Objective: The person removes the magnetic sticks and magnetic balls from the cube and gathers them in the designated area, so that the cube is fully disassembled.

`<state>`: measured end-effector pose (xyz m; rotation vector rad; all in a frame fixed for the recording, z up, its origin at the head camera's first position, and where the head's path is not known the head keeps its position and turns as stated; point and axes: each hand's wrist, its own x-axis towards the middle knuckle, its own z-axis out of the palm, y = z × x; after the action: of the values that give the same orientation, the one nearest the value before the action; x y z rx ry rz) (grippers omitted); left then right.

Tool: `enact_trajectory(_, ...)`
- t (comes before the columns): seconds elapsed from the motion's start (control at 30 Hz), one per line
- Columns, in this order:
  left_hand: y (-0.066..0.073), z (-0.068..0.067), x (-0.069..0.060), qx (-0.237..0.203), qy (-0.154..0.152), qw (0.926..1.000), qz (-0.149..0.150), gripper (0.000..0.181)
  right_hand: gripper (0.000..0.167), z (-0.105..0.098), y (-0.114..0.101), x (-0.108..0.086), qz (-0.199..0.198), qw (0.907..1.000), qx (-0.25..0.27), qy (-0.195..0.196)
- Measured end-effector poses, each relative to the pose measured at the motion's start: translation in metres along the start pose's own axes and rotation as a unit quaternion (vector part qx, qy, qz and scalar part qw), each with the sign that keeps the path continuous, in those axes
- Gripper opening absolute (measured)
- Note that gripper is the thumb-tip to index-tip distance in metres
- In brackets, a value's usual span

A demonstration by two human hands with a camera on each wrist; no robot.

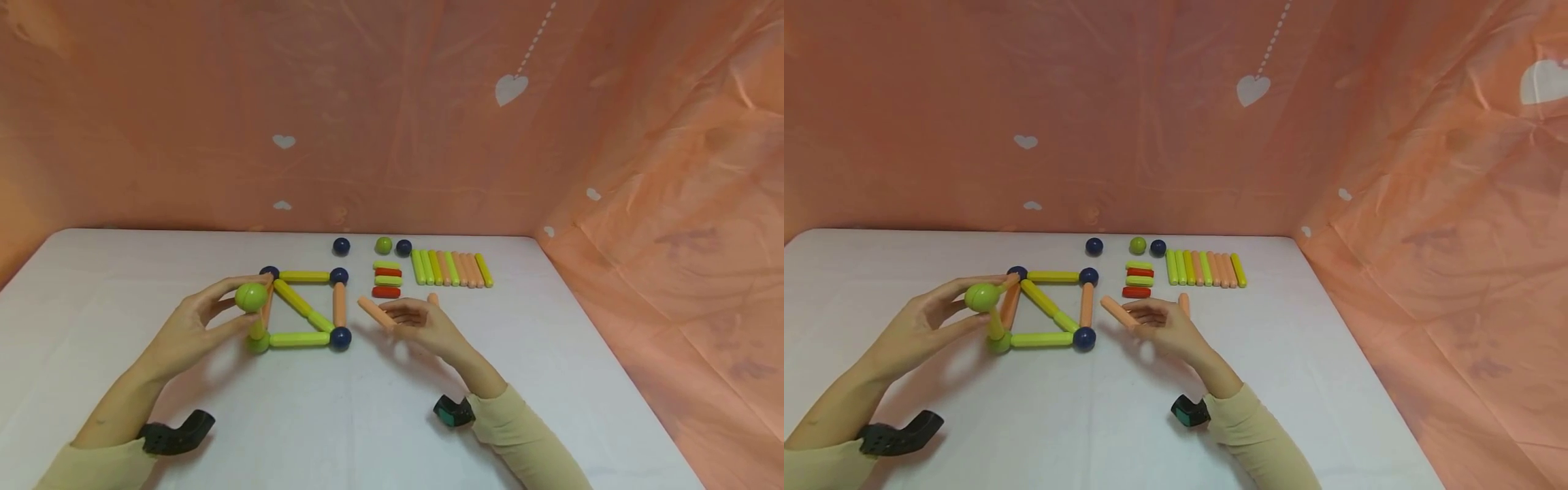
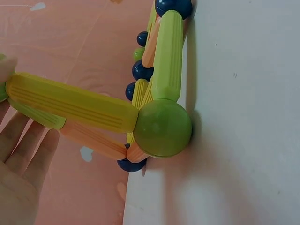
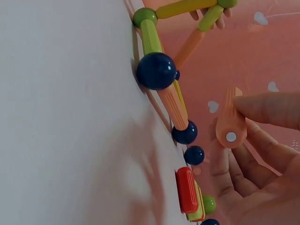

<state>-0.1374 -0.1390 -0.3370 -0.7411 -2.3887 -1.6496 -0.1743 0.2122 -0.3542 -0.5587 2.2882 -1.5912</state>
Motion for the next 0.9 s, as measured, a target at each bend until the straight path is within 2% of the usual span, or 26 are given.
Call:
enact_trajectory(0.1, -0.002, -0.001, 0.000, 0.000, 0.002, 1.0000, 0.002, 0.047, 0.040, -0.004, 0.000, -0.001, 0.002, 1.0000, -0.007, 0.006)
enact_trajectory(0.37, -0.006, -0.003, 0.000, -0.003, 0.015, 0.9992, 0.036, 0.049, 0.039, -0.015, 0.006, -0.004, 0.011, 0.9985, -0.016, 0.052)
enact_trajectory(0.67, -0.003, -0.003, 0.000, -0.005, 0.019, 0.9994, 0.029, 0.053, 0.042, -0.025, 0.013, -0.011, 0.064, 0.9926, 0.007, 0.103)
enact_trajectory(0.9, -0.002, -0.002, -0.001, 0.002, 0.021, 0.9997, 0.011, 0.052, 0.043, -0.032, 0.020, -0.014, 0.086, 0.9860, 0.039, 0.137)
